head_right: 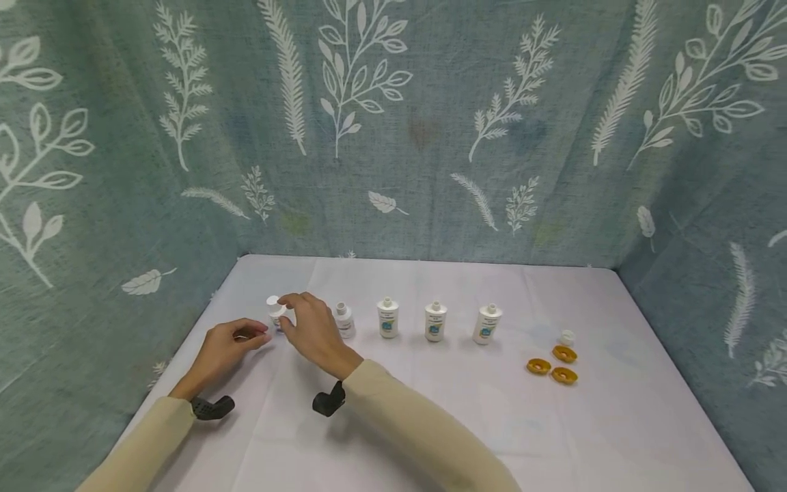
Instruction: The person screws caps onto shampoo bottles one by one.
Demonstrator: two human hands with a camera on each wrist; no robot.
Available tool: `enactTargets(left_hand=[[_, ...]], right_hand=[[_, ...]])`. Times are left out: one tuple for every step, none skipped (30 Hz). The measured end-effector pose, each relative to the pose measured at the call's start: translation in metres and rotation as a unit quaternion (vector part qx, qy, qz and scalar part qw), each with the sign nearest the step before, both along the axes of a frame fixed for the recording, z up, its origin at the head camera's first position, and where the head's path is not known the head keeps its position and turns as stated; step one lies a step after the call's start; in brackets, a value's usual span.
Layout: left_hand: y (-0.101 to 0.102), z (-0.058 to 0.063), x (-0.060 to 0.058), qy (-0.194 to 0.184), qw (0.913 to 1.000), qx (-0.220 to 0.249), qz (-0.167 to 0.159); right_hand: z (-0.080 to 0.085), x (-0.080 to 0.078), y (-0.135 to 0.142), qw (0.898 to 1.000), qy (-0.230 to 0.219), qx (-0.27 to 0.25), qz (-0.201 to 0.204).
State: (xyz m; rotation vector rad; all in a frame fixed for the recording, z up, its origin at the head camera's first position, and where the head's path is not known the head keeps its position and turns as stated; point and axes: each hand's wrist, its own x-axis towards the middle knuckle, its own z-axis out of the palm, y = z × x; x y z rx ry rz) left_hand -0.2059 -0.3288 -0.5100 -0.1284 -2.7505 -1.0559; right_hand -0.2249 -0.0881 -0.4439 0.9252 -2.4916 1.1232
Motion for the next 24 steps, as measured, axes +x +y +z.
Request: enactTargets(left_hand=[[0.001, 0.000, 0.002, -0.001, 1.0000, -0.003, 0.000], [0.003, 0.000, 0.004, -0.004, 1.0000, -0.006, -0.002], [0.005, 0.000, 0.006, -0.006, 1.0000, -0.004, -0.006], [0.008, 0.001, 0.008, -0.008, 0.9999, -0.003, -0.011], [0.011, 0.002, 0.010, -0.008, 0.9998, 0.001, -0.017], [0.015, 0.003, 0.011, -0.008, 0.9997, 0.005, -0.025], [0.018, 0.003, 0.012, -0.005, 0.9994, 0.010, -0.032], [0.022, 0.004, 0.013, -0.001, 0.9991, 0.013, -0.040], [0.026, 0.005, 0.014, 0.003, 0.9988, 0.016, -0.046], [0.030, 0.006, 0.014, 0.007, 0.9984, 0.019, -0.052], [0.034, 0.006, 0.014, 0.012, 0.9980, 0.023, -0.057], [0.038, 0.006, 0.014, 0.016, 0.9975, 0.025, -0.064], [0.042, 0.006, 0.014, 0.019, 0.9970, 0.028, -0.069], [0.046, 0.006, 0.014, 0.020, 0.9965, 0.032, -0.075], [0.050, 0.005, 0.014, 0.020, 0.9960, 0.036, -0.079], [0.054, 0.005, 0.014, 0.020, 0.9954, 0.041, -0.084], [0.057, 0.005, 0.013, 0.021, 0.9948, 0.046, -0.088], [0.061, 0.005, 0.013, 0.022, 0.9942, 0.049, -0.094], [0.064, 0.005, 0.012, 0.023, 0.9938, 0.052, -0.096], [0.066, 0.005, 0.012, 0.025, 0.9933, 0.055, -0.098], [0.069, 0.005, 0.011, 0.027, 0.9929, 0.057, -0.100], [0.071, 0.006, 0.010, 0.028, 0.9925, 0.059, -0.103], [0.073, 0.006, 0.008, 0.030, 0.9920, 0.061, -0.106], [0.075, 0.006, 0.007, 0.030, 0.9918, 0.062, -0.108]], right_hand=[[0.002, 0.001, 0.003, 1.000, 0.003, 0.000, 0.006], [0.003, 0.001, 0.007, 1.000, 0.006, 0.000, 0.011], [0.005, 0.001, 0.011, 1.000, 0.007, -0.003, 0.015], [0.006, 0.001, 0.015, 1.000, 0.008, -0.004, 0.015], [0.006, 0.001, 0.019, 1.000, 0.009, -0.006, 0.015], [0.006, 0.000, 0.024, 1.000, 0.009, -0.010, 0.014], [0.006, 0.000, 0.028, 1.000, 0.009, -0.013, 0.012], [0.006, -0.001, 0.032, 1.000, 0.009, -0.018, 0.009], [0.006, -0.001, 0.036, 1.000, 0.008, -0.022, 0.007], [0.005, -0.001, 0.040, 1.000, 0.008, -0.025, 0.003], [0.004, -0.001, 0.044, 1.000, 0.007, -0.029, 0.000], [0.003, -0.002, 0.048, 0.999, 0.006, -0.033, -0.003], [0.001, -0.002, 0.052, 0.999, 0.005, -0.037, -0.005], [-0.001, -0.002, 0.055, 0.999, 0.002, -0.039, -0.008], [-0.002, -0.002, 0.058, 0.999, -0.001, -0.040, -0.010], [-0.004, -0.002, 0.061, 0.999, -0.003, -0.042, -0.012], [-0.005, -0.002, 0.064, 0.999, -0.005, -0.045, -0.013], [-0.006, -0.002, 0.066, 0.999, -0.007, -0.047, -0.013], [-0.007, -0.003, 0.069, 0.999, -0.010, -0.050, -0.013], [-0.008, -0.003, 0.071, 0.998, -0.012, -0.052, -0.015], [-0.008, -0.003, 0.072, 0.998, -0.014, -0.055, -0.018], [-0.009, -0.004, 0.074, 0.998, -0.016, -0.058, -0.020], [-0.009, -0.004, 0.075, 0.998, -0.018, -0.059, -0.025], [-0.010, -0.004, 0.076, 0.998, -0.022, -0.057, -0.029]])
